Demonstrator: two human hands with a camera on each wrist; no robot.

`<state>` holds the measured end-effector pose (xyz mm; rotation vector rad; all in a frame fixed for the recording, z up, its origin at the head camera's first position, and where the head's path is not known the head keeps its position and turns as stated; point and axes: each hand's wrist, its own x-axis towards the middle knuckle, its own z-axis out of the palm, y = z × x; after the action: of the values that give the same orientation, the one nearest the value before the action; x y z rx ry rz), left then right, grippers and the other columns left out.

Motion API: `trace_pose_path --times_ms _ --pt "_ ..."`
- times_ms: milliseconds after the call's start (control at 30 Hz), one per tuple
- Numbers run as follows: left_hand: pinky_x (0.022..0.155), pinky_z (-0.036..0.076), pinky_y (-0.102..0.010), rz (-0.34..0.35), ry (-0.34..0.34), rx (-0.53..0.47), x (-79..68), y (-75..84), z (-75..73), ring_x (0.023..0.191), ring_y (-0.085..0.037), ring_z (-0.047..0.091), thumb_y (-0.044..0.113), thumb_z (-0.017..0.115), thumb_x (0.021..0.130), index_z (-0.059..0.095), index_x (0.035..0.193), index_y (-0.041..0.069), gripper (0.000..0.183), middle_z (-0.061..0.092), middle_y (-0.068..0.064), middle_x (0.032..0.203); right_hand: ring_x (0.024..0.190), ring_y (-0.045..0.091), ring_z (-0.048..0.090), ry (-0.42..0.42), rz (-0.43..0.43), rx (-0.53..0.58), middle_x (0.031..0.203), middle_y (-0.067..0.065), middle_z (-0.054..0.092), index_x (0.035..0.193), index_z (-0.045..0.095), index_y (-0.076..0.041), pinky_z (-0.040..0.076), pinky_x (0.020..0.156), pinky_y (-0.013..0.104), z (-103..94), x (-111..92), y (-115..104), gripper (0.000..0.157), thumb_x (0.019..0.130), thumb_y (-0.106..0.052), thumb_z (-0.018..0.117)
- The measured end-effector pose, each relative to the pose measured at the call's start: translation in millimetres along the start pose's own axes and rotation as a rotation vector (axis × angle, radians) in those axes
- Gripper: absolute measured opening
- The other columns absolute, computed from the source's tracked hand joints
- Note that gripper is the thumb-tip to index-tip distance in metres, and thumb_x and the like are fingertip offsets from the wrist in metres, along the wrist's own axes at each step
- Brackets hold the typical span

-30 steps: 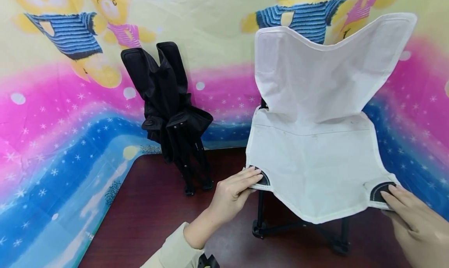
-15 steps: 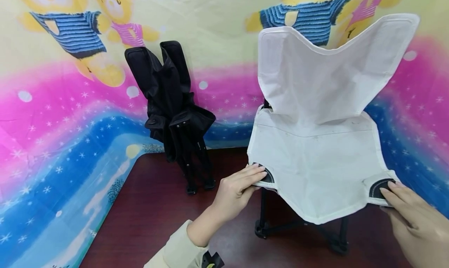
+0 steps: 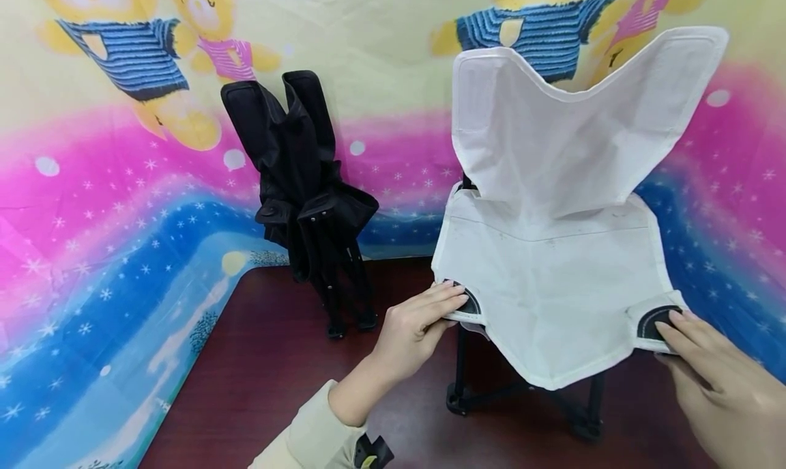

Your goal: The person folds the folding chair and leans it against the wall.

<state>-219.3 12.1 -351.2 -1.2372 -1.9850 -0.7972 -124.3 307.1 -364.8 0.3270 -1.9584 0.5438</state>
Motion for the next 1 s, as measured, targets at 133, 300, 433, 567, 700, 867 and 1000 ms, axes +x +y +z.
trace_pose_path --times_ms 133,300,433,567,700,867,1000 --pt "0.093 0.030 -0.017 -0.004 0.002 0.004 2.1 0.8 0.2 0.110 -0.009 0.046 0.000 0.065 0.074 0.064 0.104 0.007 0.031 0.059 -0.003 0.107 0.114 0.003 0.038 0.008 0.005 0.011 0.118 -0.020 0.043 0.113 0.050 -0.026 0.027 0.096 0.017 1.0 3.1 -2.2 0.032 0.087 -0.041 0.041" --pt "0.093 0.030 -0.016 -0.012 0.003 0.007 4.3 1.8 -0.8 0.109 -0.009 0.046 -0.001 0.064 0.074 0.064 0.103 0.007 0.031 0.060 -0.003 0.107 0.115 0.003 0.036 -0.020 0.020 0.005 0.119 -0.020 0.040 0.114 0.054 -0.010 0.026 0.097 0.018 0.3 6.1 -5.5 0.044 0.087 -0.042 0.040" --pt "0.093 0.030 -0.016 -0.016 0.000 0.008 5.6 2.6 -2.0 0.109 -0.009 0.046 -0.001 0.064 0.074 0.064 0.103 0.008 0.031 0.060 -0.002 0.107 0.115 0.000 0.035 -0.053 0.052 -0.006 0.118 -0.023 0.038 0.112 0.055 0.000 0.025 0.097 0.017 -0.5 8.4 -7.5 0.053 0.087 -0.045 0.039" --pt "0.093 0.030 -0.017 -0.015 0.003 0.005 6.4 2.7 -2.4 0.110 -0.009 0.046 -0.002 0.064 0.073 0.064 0.104 0.007 0.032 0.060 -0.003 0.107 0.114 -0.003 0.035 -0.064 0.077 -0.003 0.116 -0.028 0.038 0.111 0.055 -0.005 0.025 0.096 0.015 -0.6 10.9 -9.8 0.051 0.086 -0.047 0.039" --pt "0.093 0.031 -0.017 -0.010 0.009 -0.003 7.4 2.4 -2.1 0.110 -0.009 0.046 -0.003 0.063 0.073 0.064 0.104 0.007 0.033 0.059 -0.003 0.107 0.113 -0.004 0.036 -0.064 0.093 0.008 0.115 -0.029 0.039 0.109 0.057 -0.001 0.025 0.095 0.014 0.0 13.7 -12.7 0.055 0.085 -0.048 0.040" --pt "0.093 0.031 -0.017 -0.004 0.012 -0.009 9.0 2.3 -1.4 0.110 -0.009 0.046 -0.004 0.063 0.073 0.064 0.104 0.007 0.033 0.060 -0.003 0.107 0.113 -0.004 0.037 -0.061 0.099 0.024 0.115 -0.029 0.040 0.107 0.058 0.003 0.026 0.094 0.013 0.5 16.5 -15.4 0.058 0.084 -0.048 0.041" --pt "0.093 0.031 -0.017 -0.003 0.016 -0.010 10.4 1.6 -1.6 0.109 -0.009 0.046 -0.004 0.062 0.072 0.064 0.103 0.006 0.033 0.060 -0.003 0.107 0.113 -0.003 0.038 -0.064 0.084 0.041 0.115 -0.026 0.041 0.106 0.058 0.004 0.027 0.094 0.013 1.3 18.5 -15.8 0.058 0.084 -0.047 0.041"
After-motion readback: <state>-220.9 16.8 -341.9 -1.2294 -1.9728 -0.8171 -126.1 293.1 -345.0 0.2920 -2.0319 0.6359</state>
